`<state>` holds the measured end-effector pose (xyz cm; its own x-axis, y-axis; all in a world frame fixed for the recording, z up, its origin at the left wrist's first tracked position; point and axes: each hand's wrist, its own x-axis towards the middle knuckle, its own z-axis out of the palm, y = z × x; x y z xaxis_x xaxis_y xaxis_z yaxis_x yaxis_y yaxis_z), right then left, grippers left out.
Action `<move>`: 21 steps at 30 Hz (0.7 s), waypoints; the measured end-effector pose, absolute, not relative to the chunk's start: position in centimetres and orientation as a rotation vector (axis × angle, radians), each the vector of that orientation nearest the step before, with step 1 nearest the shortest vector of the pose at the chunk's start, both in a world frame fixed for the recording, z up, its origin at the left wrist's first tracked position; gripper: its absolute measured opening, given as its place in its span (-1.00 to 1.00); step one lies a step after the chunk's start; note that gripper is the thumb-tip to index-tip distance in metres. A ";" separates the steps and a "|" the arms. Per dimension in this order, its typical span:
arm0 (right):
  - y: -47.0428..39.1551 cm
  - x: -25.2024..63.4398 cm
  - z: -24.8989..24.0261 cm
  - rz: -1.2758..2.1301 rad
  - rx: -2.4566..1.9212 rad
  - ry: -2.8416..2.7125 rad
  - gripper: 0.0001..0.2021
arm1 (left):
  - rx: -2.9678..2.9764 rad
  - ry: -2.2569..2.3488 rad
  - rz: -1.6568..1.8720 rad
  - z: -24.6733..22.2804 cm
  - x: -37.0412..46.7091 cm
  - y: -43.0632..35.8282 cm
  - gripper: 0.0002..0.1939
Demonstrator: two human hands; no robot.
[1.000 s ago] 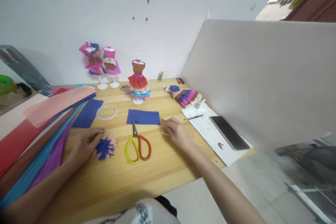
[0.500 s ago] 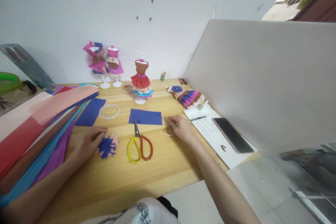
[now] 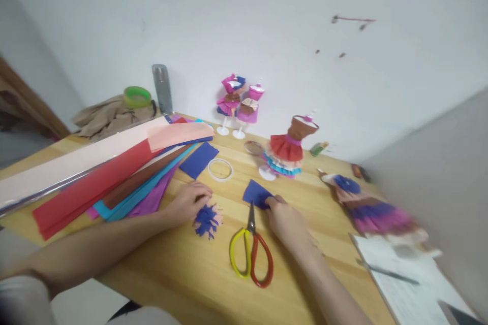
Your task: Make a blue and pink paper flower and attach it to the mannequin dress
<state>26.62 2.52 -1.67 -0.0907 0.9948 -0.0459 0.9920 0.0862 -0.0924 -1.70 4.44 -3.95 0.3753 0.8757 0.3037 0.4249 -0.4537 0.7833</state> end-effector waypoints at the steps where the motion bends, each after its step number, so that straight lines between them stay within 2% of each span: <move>1: 3.3 26.2 -1.6 0.144 -2.119 -2.322 -0.79 | 2.059 1.118 0.970 -4.1 -1.7 4.4 -0.80; 4: 4.8 25.0 -1.0 0.114 -1.992 -2.371 -0.80 | 2.116 1.127 0.963 -4.5 -1.7 4.4 -0.83; 10: 6.6 21.4 -1.1 -0.035 -1.439 -2.405 -0.74 | 2.167 1.117 0.925 -4.5 -1.6 4.4 -0.84; 13: 7.6 20.3 -2.4 0.042 -1.407 -2.607 -0.70 | 2.169 1.127 0.927 -4.3 -1.7 4.1 -0.81; 21: 6.8 21.1 -2.1 0.181 -1.484 -2.272 -0.68 | 2.160 1.183 0.928 -4.2 -1.9 3.8 -0.75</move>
